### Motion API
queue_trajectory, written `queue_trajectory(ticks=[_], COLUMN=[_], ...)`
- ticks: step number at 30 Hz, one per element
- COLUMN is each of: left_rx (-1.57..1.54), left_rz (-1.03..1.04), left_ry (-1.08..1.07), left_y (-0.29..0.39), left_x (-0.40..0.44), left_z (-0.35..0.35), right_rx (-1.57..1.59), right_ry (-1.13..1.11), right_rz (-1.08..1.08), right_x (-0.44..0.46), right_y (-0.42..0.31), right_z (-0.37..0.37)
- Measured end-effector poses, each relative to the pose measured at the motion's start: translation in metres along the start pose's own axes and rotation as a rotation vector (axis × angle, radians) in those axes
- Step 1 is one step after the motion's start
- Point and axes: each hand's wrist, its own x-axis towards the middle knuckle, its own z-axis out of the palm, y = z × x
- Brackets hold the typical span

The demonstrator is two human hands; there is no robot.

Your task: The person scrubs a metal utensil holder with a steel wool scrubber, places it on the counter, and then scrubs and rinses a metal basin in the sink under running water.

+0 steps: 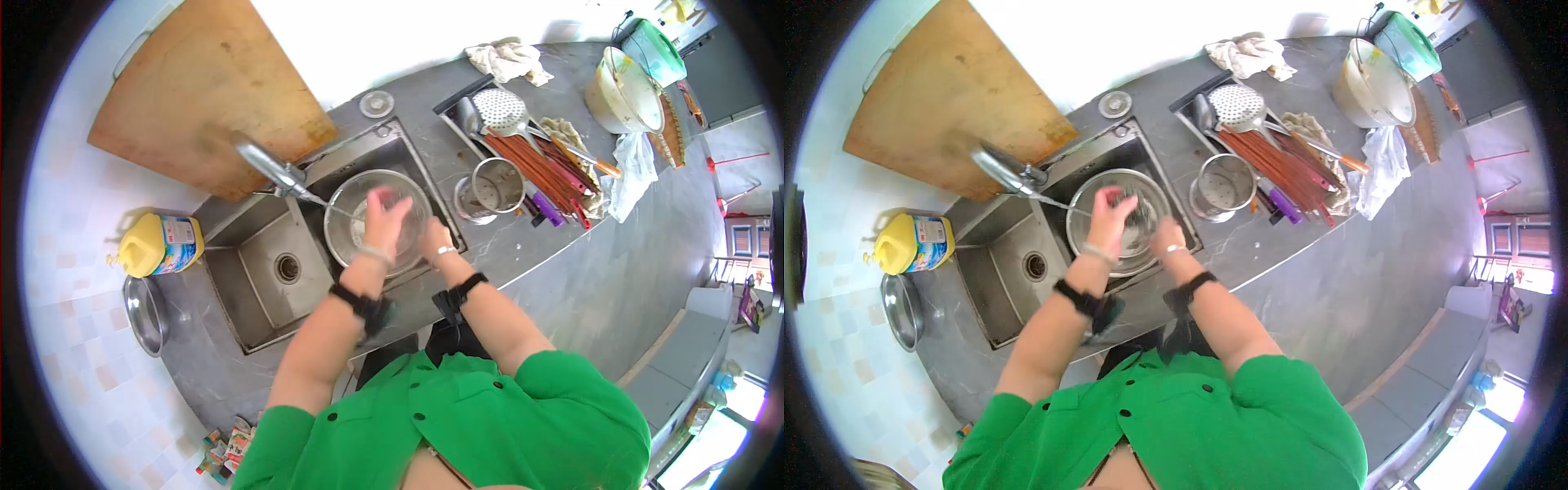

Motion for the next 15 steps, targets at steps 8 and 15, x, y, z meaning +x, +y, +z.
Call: queue_trajectory(ticks=[8, 15], left_rx=[0.416, -0.035], left_rz=[0.326, -0.177], left_ry=[0.118, -0.109], left_y=[-0.051, -0.027], left_x=[0.156, 0.150], left_z=[0.104, 0.111], right_rx=[0.124, 0.109], right_ry=[0.072, 0.144], right_rz=[-0.117, -0.109], right_x=[-0.074, -0.028], right_y=[0.123, 0.182], right_z=[-0.159, -0.264])
